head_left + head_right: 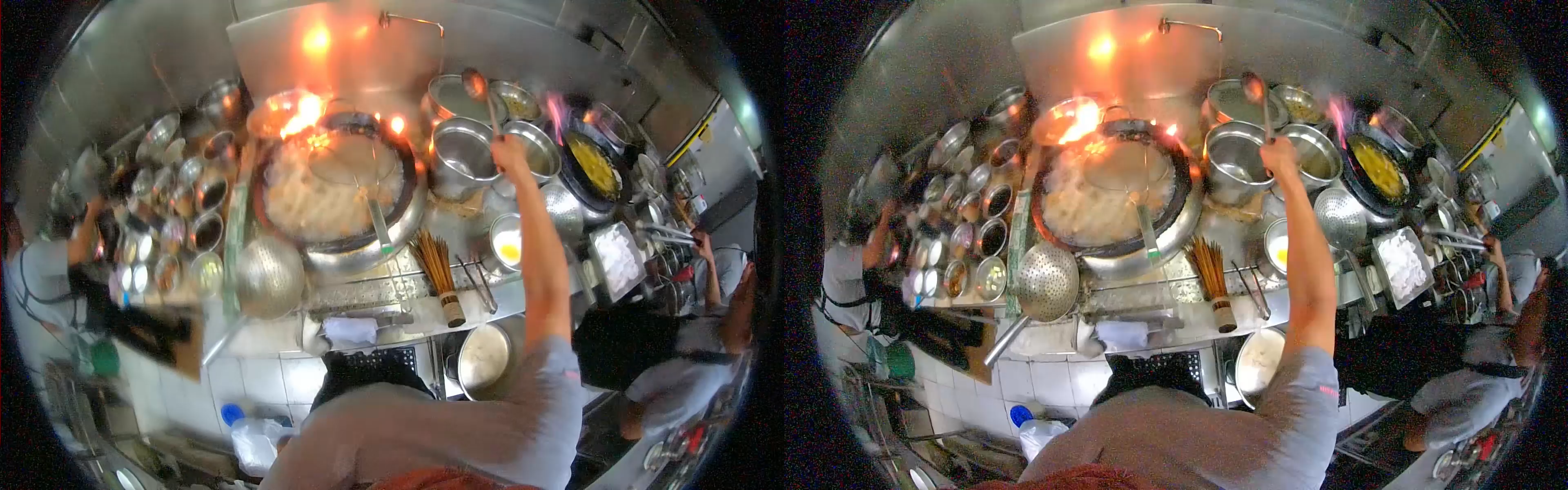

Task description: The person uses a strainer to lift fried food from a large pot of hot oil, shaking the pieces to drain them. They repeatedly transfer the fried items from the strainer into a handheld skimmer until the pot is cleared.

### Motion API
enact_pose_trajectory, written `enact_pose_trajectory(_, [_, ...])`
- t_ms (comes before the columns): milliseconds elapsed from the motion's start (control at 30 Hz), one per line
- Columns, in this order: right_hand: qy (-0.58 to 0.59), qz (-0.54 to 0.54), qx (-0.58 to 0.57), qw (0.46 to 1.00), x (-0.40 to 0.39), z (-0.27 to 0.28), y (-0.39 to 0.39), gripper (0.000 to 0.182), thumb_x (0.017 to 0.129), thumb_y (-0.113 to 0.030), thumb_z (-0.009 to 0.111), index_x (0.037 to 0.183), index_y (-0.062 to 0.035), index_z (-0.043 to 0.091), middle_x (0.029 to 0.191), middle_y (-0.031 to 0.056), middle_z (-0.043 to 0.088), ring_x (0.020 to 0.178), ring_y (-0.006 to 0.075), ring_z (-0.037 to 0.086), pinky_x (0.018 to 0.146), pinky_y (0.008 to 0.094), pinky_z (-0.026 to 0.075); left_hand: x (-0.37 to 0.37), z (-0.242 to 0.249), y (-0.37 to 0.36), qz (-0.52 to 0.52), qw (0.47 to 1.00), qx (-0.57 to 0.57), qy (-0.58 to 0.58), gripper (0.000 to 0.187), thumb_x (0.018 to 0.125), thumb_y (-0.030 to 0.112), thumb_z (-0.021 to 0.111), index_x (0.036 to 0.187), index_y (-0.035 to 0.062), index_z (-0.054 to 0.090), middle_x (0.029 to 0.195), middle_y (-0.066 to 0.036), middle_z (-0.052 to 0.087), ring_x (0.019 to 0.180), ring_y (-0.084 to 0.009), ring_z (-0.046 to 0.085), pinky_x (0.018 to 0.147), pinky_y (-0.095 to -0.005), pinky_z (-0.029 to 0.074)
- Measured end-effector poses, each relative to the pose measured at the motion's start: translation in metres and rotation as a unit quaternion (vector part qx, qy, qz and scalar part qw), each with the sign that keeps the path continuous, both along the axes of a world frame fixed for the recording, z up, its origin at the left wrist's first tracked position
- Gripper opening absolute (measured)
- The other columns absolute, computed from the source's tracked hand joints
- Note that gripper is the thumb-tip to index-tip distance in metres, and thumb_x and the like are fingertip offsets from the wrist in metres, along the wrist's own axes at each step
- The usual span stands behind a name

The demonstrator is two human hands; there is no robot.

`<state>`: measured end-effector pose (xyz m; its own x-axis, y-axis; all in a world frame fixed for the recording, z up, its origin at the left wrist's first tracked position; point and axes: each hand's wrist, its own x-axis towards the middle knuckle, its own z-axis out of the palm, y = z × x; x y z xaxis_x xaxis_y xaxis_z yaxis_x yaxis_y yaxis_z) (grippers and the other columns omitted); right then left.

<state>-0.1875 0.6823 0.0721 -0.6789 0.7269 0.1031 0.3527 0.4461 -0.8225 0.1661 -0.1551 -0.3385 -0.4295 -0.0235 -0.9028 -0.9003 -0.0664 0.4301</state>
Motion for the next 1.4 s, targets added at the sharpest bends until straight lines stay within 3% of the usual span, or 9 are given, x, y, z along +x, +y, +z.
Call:
enact_pose_trajectory(100, [-0.022, 0.025, -0.116, 0.993, -0.042, -0.019, 0.032, 0.013, 0.072, -0.007, 0.055, 0.073, 0.0064, 0.057, 0.054, 0.0129, 0.054, 0.041, 0.0243, 0.053, 0.035, 0.0370, 0.038, -0.002, 0.010, 0.001, 0.012, 1.000, -0.004, -0.009, 0.029, 0.087, 0.038, 0.053, 0.095, 0.0110, 0.061, 0.092, -0.010, 0.064, 0.081, -0.0284, 0.063, 0.074, -0.0451, 0.050])
enact_pose_trajectory(133, [0.014, 0.067, -0.242, 0.968, -0.046, -0.014, 0.036, 0.010, 0.076, -0.005, 0.055, 0.074, 0.0047, 0.053, 0.055, 0.0100, 0.052, 0.041, 0.0190, 0.049, 0.034, 0.0339, 0.038, -0.005, 0.013, 0.000, 0.014, 1.000, -0.007, -0.011, 0.029, 0.087, 0.038, 0.053, 0.095, 0.0110, 0.061, 0.092, -0.010, 0.064, 0.081, -0.0285, 0.063, 0.074, -0.0451, 0.050])
enact_pose_trajectory(167, [0.016, 0.066, -0.247, 0.967, -0.048, -0.012, 0.039, 0.010, 0.076, -0.005, 0.055, 0.074, 0.0047, 0.053, 0.055, 0.0100, 0.052, 0.041, 0.0190, 0.049, 0.034, 0.0339, 0.038, -0.006, 0.016, -0.002, 0.015, 1.000, -0.010, -0.013, 0.029, 0.087, 0.038, 0.053, 0.095, 0.0110, 0.060, 0.092, -0.010, 0.064, 0.081, -0.0285, 0.063, 0.073, -0.0451, 0.050])
enact_pose_trajectory(233, [0.199, 0.038, -0.576, 0.792, -0.045, -0.002, 0.033, 0.007, 0.082, -0.002, 0.051, 0.080, 0.0003, 0.045, 0.057, 0.0055, 0.046, 0.042, 0.0127, 0.044, 0.034, 0.0276, 0.035, -0.012, 0.025, -0.003, 0.014, 1.000, -0.015, -0.017, 0.030, 0.087, 0.038, 0.052, 0.095, 0.0110, 0.060, 0.092, -0.010, 0.063, 0.081, -0.0286, 0.063, 0.073, -0.0452, 0.050])
enact_pose_trajectory(267, [0.189, 0.047, -0.602, 0.774, -0.043, 0.001, 0.030, 0.008, 0.086, 0.000, 0.046, 0.083, -0.0027, 0.039, 0.057, 0.0027, 0.039, 0.043, 0.0092, 0.041, 0.034, 0.0238, 0.033, -0.015, 0.029, -0.004, 0.011, 1.000, -0.018, -0.018, 0.030, 0.087, 0.038, 0.052, 0.095, 0.0109, 0.060, 0.092, -0.010, 0.063, 0.081, -0.0286, 0.063, 0.073, -0.0452, 0.050])
enact_pose_trajectory(567, [0.229, 0.098, -0.646, 0.722, 0.002, 0.013, 0.030, 0.009, 0.087, -0.001, 0.048, 0.087, -0.0011, 0.039, 0.063, 0.0037, 0.042, 0.044, 0.0092, 0.038, 0.036, 0.0225, 0.032, -0.040, 0.062, -0.012, -0.011, 0.998, -0.047, -0.026, 0.030, 0.088, 0.038, 0.051, 0.096, 0.0108, 0.060, 0.092, -0.010, 0.063, 0.080, -0.0289, 0.063, 0.073, -0.0456, 0.051])
enact_pose_trajectory(733, [0.214, 0.169, -0.720, 0.639, 0.029, 0.028, 0.027, 0.008, 0.091, -0.002, 0.044, 0.087, 0.0037, 0.041, 0.070, 0.0055, 0.046, 0.043, 0.0047, 0.040, 0.031, 0.0174, 0.029, -0.046, 0.071, -0.015, -0.020, 0.998, -0.053, -0.032, 0.030, 0.088, 0.038, 0.051, 0.096, 0.0106, 0.060, 0.092, -0.011, 0.063, 0.080, -0.0291, 0.063, 0.072, -0.0457, 0.051])
enact_pose_trajectory(900, [0.187, 0.169, -0.729, 0.636, 0.039, 0.041, 0.019, 0.010, 0.092, -0.004, 0.044, 0.086, 0.0038, 0.041, 0.068, 0.0054, 0.045, 0.043, 0.0047, 0.041, 0.030, 0.0180, 0.031, -0.045, 0.076, -0.017, -0.020, 0.998, -0.055, -0.035, 0.030, 0.088, 0.038, 0.050, 0.096, 0.0105, 0.059, 0.092, -0.011, 0.063, 0.080, -0.0293, 0.063, 0.072, -0.0459, 0.051])
enact_pose_trajectory(1400, [0.080, 0.217, -0.662, 0.713, 0.050, 0.041, 0.001, 0.008, 0.088, -0.003, 0.046, 0.085, 0.0037, 0.043, 0.064, 0.0047, 0.046, 0.043, 0.0064, 0.041, 0.032, 0.0192, 0.032, -0.008, 0.080, -0.019, 0.030, 0.998, -0.032, -0.041, 0.031, 0.089, 0.038, 0.049, 0.098, 0.0102, 0.058, 0.091, -0.011, 0.063, 0.079, -0.0298, 0.063, 0.071, -0.0465, 0.051])
